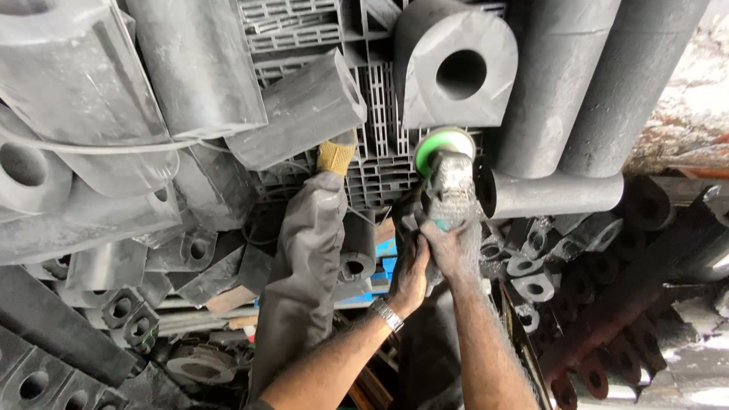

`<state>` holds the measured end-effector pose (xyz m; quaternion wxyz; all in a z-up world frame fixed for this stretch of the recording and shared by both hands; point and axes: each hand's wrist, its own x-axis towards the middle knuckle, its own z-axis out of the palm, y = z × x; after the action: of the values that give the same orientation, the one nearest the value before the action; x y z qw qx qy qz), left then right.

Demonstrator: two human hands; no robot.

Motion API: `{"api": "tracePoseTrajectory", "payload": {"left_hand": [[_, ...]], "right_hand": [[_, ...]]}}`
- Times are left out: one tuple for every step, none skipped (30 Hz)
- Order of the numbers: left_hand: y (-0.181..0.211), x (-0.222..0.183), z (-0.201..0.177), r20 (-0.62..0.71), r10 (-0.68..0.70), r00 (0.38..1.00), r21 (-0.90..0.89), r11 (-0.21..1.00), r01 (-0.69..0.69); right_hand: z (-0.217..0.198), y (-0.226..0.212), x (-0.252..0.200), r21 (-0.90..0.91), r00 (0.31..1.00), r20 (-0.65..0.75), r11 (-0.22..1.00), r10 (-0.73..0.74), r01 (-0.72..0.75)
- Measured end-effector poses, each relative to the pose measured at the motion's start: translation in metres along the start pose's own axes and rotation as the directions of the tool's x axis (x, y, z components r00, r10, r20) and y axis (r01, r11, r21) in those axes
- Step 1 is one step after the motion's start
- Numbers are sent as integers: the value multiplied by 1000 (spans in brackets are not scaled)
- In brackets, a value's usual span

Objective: Sanding the edges of black rubber components with a handheld angle grinder.

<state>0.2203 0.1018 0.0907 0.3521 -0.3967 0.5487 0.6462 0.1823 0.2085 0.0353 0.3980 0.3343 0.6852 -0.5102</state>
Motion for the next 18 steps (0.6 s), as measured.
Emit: {"api": "tracePoseTrajectory", "payload": {"left_hand": [[-3, -4, 1, -42, -2, 999, -20, 1000, 1], [-6, -4, 1, -41, -2, 999, -21, 1000, 1], [-8, -3, 0, -49, -21, 999, -25, 999, 20], [-10, 4, 0, -56, -29, 998, -27, 999, 28], [-11, 9, 0, -55, -18, 998, -26, 1000, 17], [-14, 5, 1, -79, -7, 997, -22, 1000, 5], [-17, 2, 2, -102, 5, 995, -17, 1000, -6], [-16, -1, 1, -101, -3, 995, -17, 1000, 1], [-15, -3, 1, -92, 2, 996, 20, 1000, 0], [-12, 4, 1, -82, 21, 996, 58, 998, -16], [-9, 5, 1, -79, 28, 996, 58, 998, -24], [-6, 3, 2, -65, 10, 998, 40, 999, -8], [-3, 1, 2, -50, -7, 999, 23, 1000, 8], [-3, -1, 2, -46, -11, 999, 22, 1000, 12], [-3, -3, 2, -62, -12, 998, 7, 1000, 12], [-3, -3, 0, -80, -11, 997, -7, 1000, 11], [1, -2, 0, -77, -13, 997, -6, 1000, 13], [6, 0, -1, -90, 1, 996, -15, 1000, -2]], "right_hand": [[-2, 21, 0, -56, 990, 103, 993, -98, 104], [4, -11, -5, -57, 990, 102, 993, -97, 103], [9, -42, -10, 53, 995, 71, 996, -68, 65], [14, -76, -10, 165, 998, 41, 985, -47, 40], [14, -81, -5, 166, 998, 38, 985, -58, 51], [14, -84, -8, 65, 994, 28, 992, -106, 104], [15, -87, -11, -37, 988, 24, 987, -156, 157], [14, -87, -14, -38, 989, 23, 988, -148, 149], [13, -87, -16, -50, 998, 11, 997, -55, 55], [12, -90, -12, -60, 1000, -3, 998, 24, -24], [13, -89, -10, -60, 1000, -7, 998, 17, -17], [14, -87, -12, 78, 1000, -2, 997, -13, 13], [14, -85, -13, 214, 999, -1, 976, -42, 41], [15, -82, -13, 213, 999, -4, 976, -38, 38], [16, -80, -13, 85, 996, -2, 992, -93, 92], [17, -78, -13, -43, 989, 9, 988, -147, 148], [17, -81, -14, -43, 989, 7, 988, -145, 145], [17, -84, -13, -32, 994, -4, 994, -106, 105]]}}
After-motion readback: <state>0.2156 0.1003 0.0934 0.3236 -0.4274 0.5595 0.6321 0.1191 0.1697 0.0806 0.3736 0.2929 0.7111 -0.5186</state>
